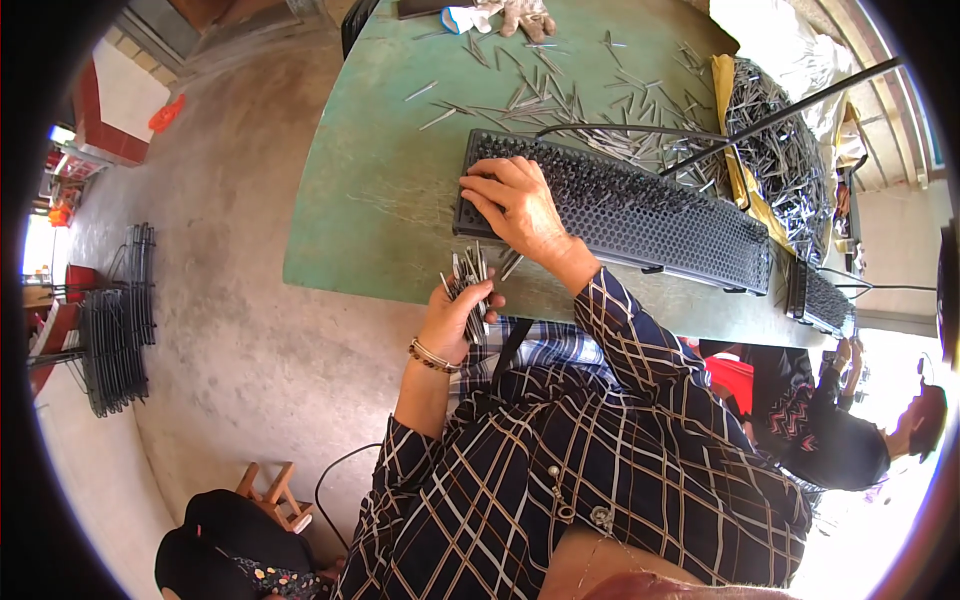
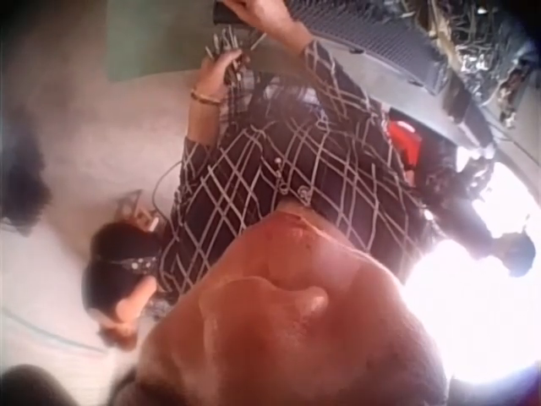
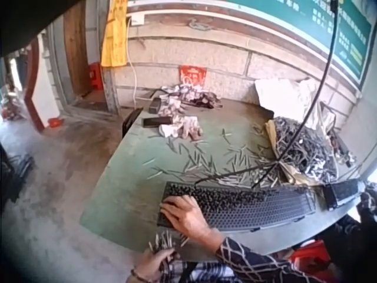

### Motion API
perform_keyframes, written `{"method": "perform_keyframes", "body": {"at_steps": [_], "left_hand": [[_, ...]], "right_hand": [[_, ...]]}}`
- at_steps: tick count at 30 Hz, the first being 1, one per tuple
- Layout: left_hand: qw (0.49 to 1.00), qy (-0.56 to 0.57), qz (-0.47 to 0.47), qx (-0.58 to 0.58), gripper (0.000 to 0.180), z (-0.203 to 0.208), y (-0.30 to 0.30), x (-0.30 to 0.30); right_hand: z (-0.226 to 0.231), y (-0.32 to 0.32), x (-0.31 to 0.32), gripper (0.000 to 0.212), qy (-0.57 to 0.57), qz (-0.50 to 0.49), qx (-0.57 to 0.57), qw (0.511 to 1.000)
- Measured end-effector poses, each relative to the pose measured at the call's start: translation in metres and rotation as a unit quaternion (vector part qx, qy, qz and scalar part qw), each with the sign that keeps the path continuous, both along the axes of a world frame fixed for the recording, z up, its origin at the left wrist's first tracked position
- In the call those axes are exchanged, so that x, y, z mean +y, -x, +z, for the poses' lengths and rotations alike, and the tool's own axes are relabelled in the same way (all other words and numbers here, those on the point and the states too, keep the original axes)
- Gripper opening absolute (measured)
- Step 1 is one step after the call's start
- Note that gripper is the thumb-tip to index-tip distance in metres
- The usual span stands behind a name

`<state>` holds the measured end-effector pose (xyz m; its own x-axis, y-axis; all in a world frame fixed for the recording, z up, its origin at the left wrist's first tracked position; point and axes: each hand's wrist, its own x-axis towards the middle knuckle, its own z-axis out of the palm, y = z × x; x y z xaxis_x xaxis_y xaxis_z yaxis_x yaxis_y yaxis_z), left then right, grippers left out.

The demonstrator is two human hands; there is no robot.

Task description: Inserting metal pins into a perforated assembly grid.

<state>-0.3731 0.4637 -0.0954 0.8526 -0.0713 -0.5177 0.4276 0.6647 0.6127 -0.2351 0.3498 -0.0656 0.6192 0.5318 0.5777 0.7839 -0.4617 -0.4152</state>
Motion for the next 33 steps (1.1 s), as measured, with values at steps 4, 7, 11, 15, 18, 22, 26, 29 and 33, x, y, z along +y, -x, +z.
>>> {"method": "perform_keyframes", "body": {"at_steps": [4,7,11,15,18,22,26,29,33], "left_hand": [[1.0,-0.009,0.002,0.017,0.024,0.003,0.0,0.0],[1.0,-0.008,0.006,0.02,0.024,0.007,0.0,0.001],[1.0,0.0,0.015,0.018,0.024,0.003,0.003,0.003],[1.0,0.011,0.007,0.011,0.024,0.008,-0.001,0.0],[1.0,0.009,0.008,0.011,0.024,0.006,-0.002,0.0],[1.0,0.01,0.01,0.01,0.025,0.005,-0.002,-0.001],[1.0,0.003,0.02,0.014,0.025,0.003,0.002,0.002],[1.0,-0.011,0.029,-0.008,0.024,0.006,0.001,0.0],[0.998,-0.027,0.035,-0.035,0.023,0.014,-0.003,-0.002]], "right_hand": [[0.0,-0.003,-0.001,0.016,0.018,0.015,-0.024,0.999],[0.004,-0.003,-0.001,0.015,0.052,0.034,-0.033,0.997],[0.005,-0.003,0.004,0.012,0.067,0.045,-0.02,0.997],[0.02,-0.004,-0.003,0.012,0.096,0.027,0.012,0.995],[0.013,-0.008,-0.004,0.012,0.113,0.03,0.016,0.993],[0.013,-0.008,-0.004,0.012,0.113,0.041,0.011,0.993],[0.009,-0.004,-0.002,0.015,0.074,0.043,0.018,0.996],[0.017,0.002,-0.011,0.014,-0.002,0.043,0.088,0.995],[0.025,0.023,-0.015,0.017,-0.037,0.055,0.362,0.93]]}}
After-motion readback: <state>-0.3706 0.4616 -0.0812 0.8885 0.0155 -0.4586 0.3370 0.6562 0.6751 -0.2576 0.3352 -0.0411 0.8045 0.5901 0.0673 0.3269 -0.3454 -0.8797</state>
